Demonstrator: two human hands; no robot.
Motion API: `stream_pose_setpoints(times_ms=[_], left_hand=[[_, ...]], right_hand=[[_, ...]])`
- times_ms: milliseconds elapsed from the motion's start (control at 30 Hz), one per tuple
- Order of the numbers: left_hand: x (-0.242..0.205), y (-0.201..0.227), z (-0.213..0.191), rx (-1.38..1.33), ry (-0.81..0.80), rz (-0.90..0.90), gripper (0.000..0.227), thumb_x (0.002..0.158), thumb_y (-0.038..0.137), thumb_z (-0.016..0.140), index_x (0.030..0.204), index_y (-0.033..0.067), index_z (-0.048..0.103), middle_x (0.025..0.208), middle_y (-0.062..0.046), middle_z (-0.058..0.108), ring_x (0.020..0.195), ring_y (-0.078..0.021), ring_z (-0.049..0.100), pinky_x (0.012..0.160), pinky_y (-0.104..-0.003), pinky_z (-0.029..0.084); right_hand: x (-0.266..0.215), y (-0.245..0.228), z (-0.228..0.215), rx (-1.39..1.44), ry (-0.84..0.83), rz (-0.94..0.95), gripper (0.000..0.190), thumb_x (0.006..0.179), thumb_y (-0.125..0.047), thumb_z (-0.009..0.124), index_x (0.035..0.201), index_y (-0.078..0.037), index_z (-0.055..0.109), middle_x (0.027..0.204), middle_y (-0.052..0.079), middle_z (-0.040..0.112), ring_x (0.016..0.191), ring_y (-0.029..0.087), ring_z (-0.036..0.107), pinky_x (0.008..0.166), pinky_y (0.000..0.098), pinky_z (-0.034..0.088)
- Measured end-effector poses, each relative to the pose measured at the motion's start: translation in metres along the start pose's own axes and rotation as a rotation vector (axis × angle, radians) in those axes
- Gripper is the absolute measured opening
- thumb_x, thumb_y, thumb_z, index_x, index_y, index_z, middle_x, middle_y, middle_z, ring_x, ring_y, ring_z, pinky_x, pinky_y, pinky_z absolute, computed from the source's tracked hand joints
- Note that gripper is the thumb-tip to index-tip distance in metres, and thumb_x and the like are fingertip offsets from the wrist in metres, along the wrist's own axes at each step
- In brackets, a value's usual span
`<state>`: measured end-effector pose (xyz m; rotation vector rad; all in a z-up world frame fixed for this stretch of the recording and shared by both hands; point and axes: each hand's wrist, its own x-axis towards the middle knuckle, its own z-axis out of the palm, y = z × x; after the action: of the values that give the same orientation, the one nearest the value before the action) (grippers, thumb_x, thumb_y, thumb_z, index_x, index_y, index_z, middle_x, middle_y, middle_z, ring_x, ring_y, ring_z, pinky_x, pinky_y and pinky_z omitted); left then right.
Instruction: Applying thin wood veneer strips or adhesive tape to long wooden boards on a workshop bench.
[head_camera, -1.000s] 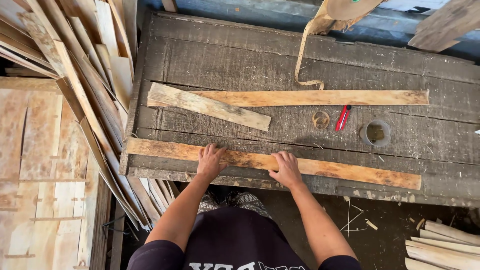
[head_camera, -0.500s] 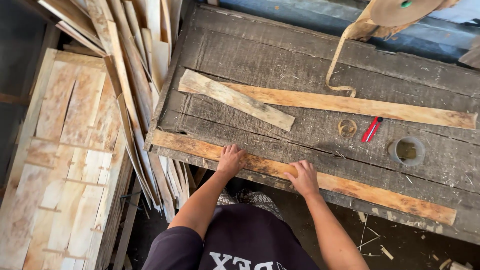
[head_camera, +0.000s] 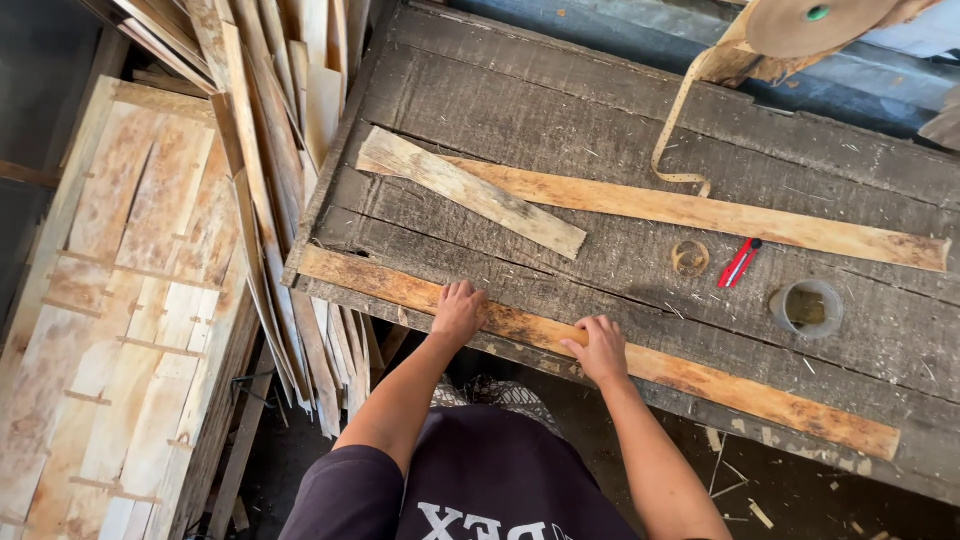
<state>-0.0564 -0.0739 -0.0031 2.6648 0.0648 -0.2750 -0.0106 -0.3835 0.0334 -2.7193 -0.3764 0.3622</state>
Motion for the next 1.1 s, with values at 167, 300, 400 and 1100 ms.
stream_pose_setpoints(times_ms=[167,300,400,1100], left_hand=[[0.001,0.012,-0.005,-0.014,-0.019,-0.008,0.047,0.074,0.031,0.086,0.116,0.0179,0.067,0.120,-0.007,0.056,0.124,-0.0292,0.049,0.113,-0.047,0.034],[0.003,0.018,-0.016,-0.020,-0.054,-0.036,0.047,0.074,0.033,0.086,0.116,0.0200,0.069,0.118,-0.007,0.058,0.124,-0.0282,0.049,0.113,-0.048,0.034],[0.006,0.013,-0.007,-0.012,-0.050,-0.038,0.043,0.078,0.034,0.084,0.117,0.0209,0.070,0.119,-0.008,0.058,0.123,-0.0290,0.050,0.109,-0.047,0.037],[0.013,0.016,-0.019,0.028,-0.086,-0.082,0.041,0.076,0.041,0.085,0.109,0.0208,0.070,0.116,-0.004,0.061,0.121,-0.0265,0.054,0.103,-0.048,0.043]], right_hand=[[0.001,0.016,0.003,0.016,-0.001,0.036,0.045,0.074,-0.044,0.087,0.103,-0.016,0.069,0.109,0.005,0.063,0.111,0.032,0.056,0.096,0.0485,0.046],[0.000,0.018,0.001,0.040,-0.006,0.033,0.044,0.071,-0.042,0.089,0.100,-0.016,0.069,0.106,0.005,0.064,0.110,0.032,0.057,0.095,0.0492,0.046],[0.002,0.015,0.001,0.049,-0.001,0.026,0.044,0.070,-0.040,0.091,0.098,-0.015,0.069,0.105,0.005,0.064,0.108,0.032,0.058,0.094,0.0481,0.046],[0.013,0.001,-0.003,0.000,-0.112,0.079,0.045,0.067,-0.034,0.093,0.093,-0.010,0.067,0.101,0.008,0.062,0.105,0.032,0.058,0.091,0.0466,0.050]])
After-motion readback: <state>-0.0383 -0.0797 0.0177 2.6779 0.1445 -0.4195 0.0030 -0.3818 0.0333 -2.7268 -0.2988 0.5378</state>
